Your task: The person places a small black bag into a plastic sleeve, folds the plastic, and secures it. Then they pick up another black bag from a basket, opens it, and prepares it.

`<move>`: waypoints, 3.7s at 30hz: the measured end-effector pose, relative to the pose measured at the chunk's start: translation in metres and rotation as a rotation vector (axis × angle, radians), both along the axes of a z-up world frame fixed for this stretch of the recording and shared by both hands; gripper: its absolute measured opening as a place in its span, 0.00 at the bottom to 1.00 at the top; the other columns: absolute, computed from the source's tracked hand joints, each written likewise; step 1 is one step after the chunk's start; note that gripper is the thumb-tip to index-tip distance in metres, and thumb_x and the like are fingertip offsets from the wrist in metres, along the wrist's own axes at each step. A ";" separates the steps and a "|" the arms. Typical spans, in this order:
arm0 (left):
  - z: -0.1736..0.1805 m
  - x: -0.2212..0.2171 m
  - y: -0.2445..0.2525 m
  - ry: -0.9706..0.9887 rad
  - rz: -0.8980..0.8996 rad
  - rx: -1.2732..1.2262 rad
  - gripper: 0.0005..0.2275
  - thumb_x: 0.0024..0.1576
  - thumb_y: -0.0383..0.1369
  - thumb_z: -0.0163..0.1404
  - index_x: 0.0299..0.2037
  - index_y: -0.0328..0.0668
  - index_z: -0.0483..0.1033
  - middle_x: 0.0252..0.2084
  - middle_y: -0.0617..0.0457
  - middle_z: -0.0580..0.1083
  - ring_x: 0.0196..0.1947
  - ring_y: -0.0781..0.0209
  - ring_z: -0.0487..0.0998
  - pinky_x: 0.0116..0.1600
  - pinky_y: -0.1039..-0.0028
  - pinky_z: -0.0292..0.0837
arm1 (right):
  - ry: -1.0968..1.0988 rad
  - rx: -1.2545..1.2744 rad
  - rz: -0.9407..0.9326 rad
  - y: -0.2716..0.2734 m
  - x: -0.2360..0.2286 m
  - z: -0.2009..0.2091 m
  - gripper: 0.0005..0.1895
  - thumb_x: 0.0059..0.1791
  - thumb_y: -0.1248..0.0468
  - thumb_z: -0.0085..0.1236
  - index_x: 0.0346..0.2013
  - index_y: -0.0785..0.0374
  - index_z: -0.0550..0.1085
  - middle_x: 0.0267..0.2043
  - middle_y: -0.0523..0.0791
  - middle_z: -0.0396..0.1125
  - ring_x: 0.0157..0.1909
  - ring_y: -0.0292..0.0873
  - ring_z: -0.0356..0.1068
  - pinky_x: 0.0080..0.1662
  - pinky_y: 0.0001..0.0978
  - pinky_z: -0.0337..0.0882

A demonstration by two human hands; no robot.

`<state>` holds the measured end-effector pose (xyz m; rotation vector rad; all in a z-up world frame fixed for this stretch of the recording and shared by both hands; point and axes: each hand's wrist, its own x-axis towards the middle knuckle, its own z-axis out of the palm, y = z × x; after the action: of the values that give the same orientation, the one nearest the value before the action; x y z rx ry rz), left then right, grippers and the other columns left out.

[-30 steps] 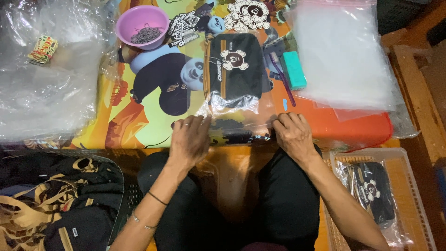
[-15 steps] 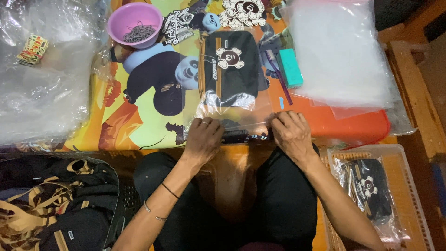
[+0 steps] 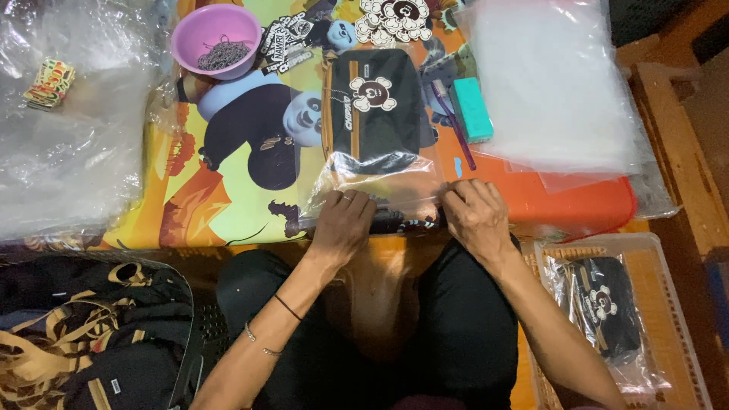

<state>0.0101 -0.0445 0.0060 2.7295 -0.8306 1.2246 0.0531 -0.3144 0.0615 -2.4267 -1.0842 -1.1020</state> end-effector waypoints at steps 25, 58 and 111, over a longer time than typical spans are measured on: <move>0.038 -0.036 -0.029 -0.099 0.020 -0.087 0.05 0.56 0.30 0.53 0.28 0.43 0.75 0.27 0.50 0.67 0.31 0.50 0.73 0.37 0.63 0.65 | 1.432 1.281 0.118 0.094 -0.046 -0.051 0.18 0.58 0.57 0.52 0.29 0.67 0.77 0.23 0.47 0.68 0.26 0.40 0.67 0.32 0.32 0.68; -0.070 0.018 -0.120 0.990 -0.454 -1.404 0.25 0.58 0.47 0.47 0.61 0.41 0.71 0.59 0.50 0.75 0.60 0.58 0.74 0.68 0.66 0.67 | 1.444 1.186 0.170 -0.166 -0.150 0.073 0.24 0.51 0.67 0.48 0.59 0.78 0.73 0.40 0.49 0.66 0.38 0.41 0.63 0.43 0.29 0.58; -0.224 0.029 -0.516 1.327 -0.422 0.066 0.24 0.55 0.31 0.50 0.65 0.43 0.68 0.60 0.34 0.72 0.61 0.34 0.74 0.64 0.43 0.69 | 0.661 1.612 -1.471 -0.444 -0.272 -0.359 0.10 0.49 0.68 0.60 0.45 0.56 0.78 0.26 0.48 0.68 0.31 0.41 0.67 0.37 0.32 0.69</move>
<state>0.0390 -0.5601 -0.2182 2.3793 -1.0373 -0.6792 -0.2190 -0.7587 -0.2978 -1.4310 1.5026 -0.6266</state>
